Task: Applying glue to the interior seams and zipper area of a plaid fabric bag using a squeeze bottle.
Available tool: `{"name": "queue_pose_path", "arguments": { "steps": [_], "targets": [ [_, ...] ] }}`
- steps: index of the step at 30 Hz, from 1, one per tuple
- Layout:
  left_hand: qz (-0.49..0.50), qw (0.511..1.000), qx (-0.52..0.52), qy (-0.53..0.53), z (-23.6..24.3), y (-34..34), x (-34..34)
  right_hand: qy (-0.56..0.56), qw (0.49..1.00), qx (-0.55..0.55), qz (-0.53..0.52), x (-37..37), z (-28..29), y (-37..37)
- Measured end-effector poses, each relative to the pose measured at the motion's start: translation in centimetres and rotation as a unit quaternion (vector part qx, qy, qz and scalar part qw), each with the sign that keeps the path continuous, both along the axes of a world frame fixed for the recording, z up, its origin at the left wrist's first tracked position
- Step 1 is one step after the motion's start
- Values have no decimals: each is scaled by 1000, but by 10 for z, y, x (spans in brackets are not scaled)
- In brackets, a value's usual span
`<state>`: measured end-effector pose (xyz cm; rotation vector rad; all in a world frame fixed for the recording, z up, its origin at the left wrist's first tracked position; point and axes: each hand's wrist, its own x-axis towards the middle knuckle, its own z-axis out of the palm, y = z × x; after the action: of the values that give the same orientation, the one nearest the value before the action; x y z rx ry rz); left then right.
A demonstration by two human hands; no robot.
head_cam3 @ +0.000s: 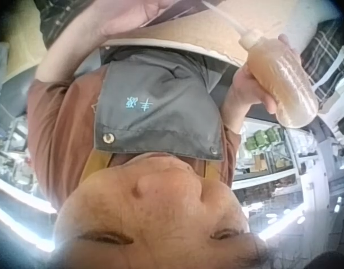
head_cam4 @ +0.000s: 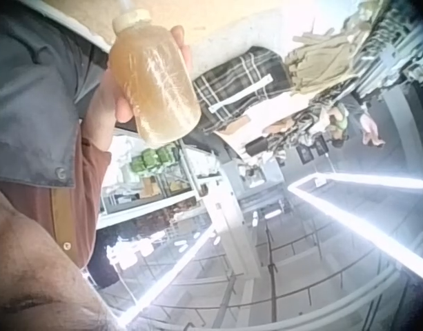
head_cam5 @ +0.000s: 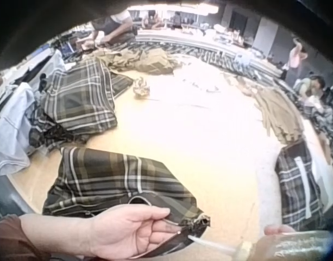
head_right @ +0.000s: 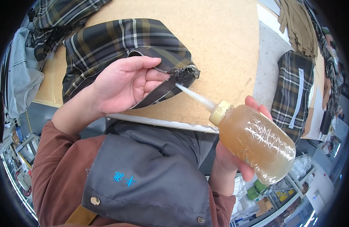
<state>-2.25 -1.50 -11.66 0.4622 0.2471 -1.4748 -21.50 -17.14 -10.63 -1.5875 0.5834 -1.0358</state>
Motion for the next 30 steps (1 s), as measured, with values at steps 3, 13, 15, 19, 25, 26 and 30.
{"name": "queue_pose_path", "arguments": {
  "steps": [3, 13, 15, 19, 25, 26, 30],
  "targets": [
    [-8, 1000, 25, -9, 1, -1, -1, -26, 997, 47, 54, -1, -4, 0],
    [-10, 1000, 17, 10, -3, -1, -1, -141, 962, 102, 210, -1, -14, 12],
    [-8, 1000, 21, 11, -3, -1, -1, -132, 965, 95, 208, -3, -14, 11],
    [-7, 1000, 7, 10, -2, -1, -1, -103, 989, 57, 90, -3, -10, 3],
    [-15, 1000, 10, 3, -3, -2, -2, -67, 992, 42, 96, -9, -12, 0],
    [-20, 999, 24, -13, -3, -3, -3, -89, 975, 75, 191, -11, -13, 0],
    [-27, 998, 19, -52, 11, -7, -4, -57, 966, 217, 129, -6, -5, 8]
  ]
}}
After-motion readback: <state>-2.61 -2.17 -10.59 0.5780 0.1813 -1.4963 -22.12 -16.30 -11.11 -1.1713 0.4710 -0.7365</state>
